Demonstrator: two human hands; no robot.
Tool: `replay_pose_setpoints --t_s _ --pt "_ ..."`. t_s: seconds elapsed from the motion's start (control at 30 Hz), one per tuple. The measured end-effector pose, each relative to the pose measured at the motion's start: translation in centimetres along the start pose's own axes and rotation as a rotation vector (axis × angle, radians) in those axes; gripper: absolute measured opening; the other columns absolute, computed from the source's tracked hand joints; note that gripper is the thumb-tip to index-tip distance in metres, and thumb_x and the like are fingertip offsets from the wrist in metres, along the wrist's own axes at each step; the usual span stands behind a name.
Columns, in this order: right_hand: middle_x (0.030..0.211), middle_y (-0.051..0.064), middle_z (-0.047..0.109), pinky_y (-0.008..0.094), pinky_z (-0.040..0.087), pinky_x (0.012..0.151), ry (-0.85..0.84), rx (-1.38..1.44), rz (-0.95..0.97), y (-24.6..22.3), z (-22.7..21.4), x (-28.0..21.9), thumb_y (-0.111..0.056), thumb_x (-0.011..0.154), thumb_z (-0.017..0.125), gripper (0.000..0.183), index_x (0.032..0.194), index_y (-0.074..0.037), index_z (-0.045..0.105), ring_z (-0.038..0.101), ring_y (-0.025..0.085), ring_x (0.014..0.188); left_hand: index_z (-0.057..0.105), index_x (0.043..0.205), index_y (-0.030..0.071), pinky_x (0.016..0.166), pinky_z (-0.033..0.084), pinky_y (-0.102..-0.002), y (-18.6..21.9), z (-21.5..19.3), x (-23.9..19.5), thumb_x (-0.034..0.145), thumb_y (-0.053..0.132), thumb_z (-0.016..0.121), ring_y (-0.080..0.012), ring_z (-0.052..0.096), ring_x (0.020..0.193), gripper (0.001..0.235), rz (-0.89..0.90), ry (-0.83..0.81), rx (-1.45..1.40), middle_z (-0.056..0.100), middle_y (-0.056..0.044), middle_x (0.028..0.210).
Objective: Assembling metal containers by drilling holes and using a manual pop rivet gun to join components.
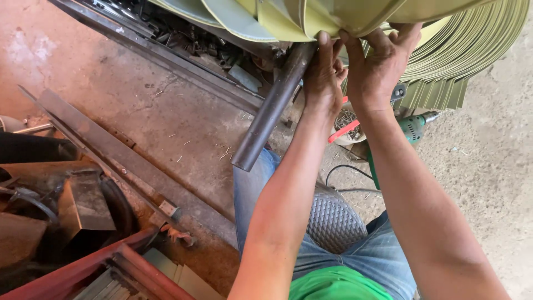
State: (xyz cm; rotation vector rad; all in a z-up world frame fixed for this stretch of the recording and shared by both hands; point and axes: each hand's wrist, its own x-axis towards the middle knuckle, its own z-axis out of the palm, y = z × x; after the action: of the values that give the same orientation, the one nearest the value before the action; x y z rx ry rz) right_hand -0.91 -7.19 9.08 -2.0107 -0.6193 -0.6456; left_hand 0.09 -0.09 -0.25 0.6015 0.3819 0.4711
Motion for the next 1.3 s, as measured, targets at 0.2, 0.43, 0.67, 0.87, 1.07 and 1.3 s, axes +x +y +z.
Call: replay_pose_setpoints --t_s 0.2,0.43,0.67,0.87,1.07,1.3 --pt "0.142 0.01 0.036 0.038 0.054 0.107 -0.011 0.3 0.06 1.8 -1.0 1.2 -0.003 0.09 0.089 0.026 0.113 -0.009 0.079 0.049 0.027 0.135 0.07 0.104 0.008 0.059 0.036 -0.026 0.7 1.7 -1.3 0.09 0.063 0.068 -0.0067 0.045 0.064 0.058 0.054 -0.054 0.073 0.072 0.0 0.091" --pt "0.136 0.014 0.045 0.042 0.049 0.11 -0.041 0.09 0.051 2.1 -2.9 0.8 -0.005 0.091 0.092 0.028 0.113 -0.006 0.074 0.051 0.03 0.131 0.069 0.102 0.001 0.065 0.041 -0.026 -2.1 0.2 -0.2 0.1 0.049 0.074 -0.0091 0.054 0.072 0.049 0.098 -0.117 0.056 0.061 -0.001 0.08" --pt "0.138 0.021 0.044 0.049 0.044 0.112 -0.019 0.091 -0.138 1.0 -2.7 1.1 0.0 0.094 0.087 0.019 0.11 -0.003 0.078 0.048 0.039 0.133 0.068 0.106 0.014 0.07 0.048 -0.026 1.2 2.2 -1.7 0.084 0.036 0.085 -0.0085 0.061 0.079 0.035 0.11 -0.072 -0.092 0.068 0.005 0.091" --pt "0.138 0.015 0.044 0.04 0.057 0.101 -0.049 0.273 0.098 1.5 -2.2 1.1 -0.009 0.093 0.082 0.018 0.11 -0.01 0.076 0.055 0.032 0.133 0.069 0.107 0.016 0.068 0.044 -0.024 0.4 2.1 -0.4 0.079 0.026 0.091 -0.0076 0.056 0.081 0.037 0.118 -0.004 -0.23 0.066 0.007 0.093" --pt "0.14 0.02 0.045 0.042 0.049 0.107 -0.013 0.017 -0.229 4.3 -1.8 0.2 0.002 0.095 0.088 0.021 0.112 -0.001 0.077 0.052 0.037 0.131 0.068 0.112 0.02 0.058 0.034 -0.023 0.7 2.2 -0.5 0.069 0.026 0.092 -0.0008 0.054 0.082 0.05 0.155 0.02 -0.261 0.067 0.012 0.096" --pt "0.139 0.015 0.05 0.04 0.053 0.108 -0.028 0.074 -0.137 3.2 -2.5 0.1 -0.001 0.098 0.089 0.022 0.116 -0.003 0.077 0.059 0.031 0.13 0.068 0.115 0.017 0.06 0.034 -0.024 0.6 1.8 0.1 0.076 0.031 0.094 -0.0032 0.049 0.079 0.049 0.183 0.036 -0.171 0.066 0.011 0.095"
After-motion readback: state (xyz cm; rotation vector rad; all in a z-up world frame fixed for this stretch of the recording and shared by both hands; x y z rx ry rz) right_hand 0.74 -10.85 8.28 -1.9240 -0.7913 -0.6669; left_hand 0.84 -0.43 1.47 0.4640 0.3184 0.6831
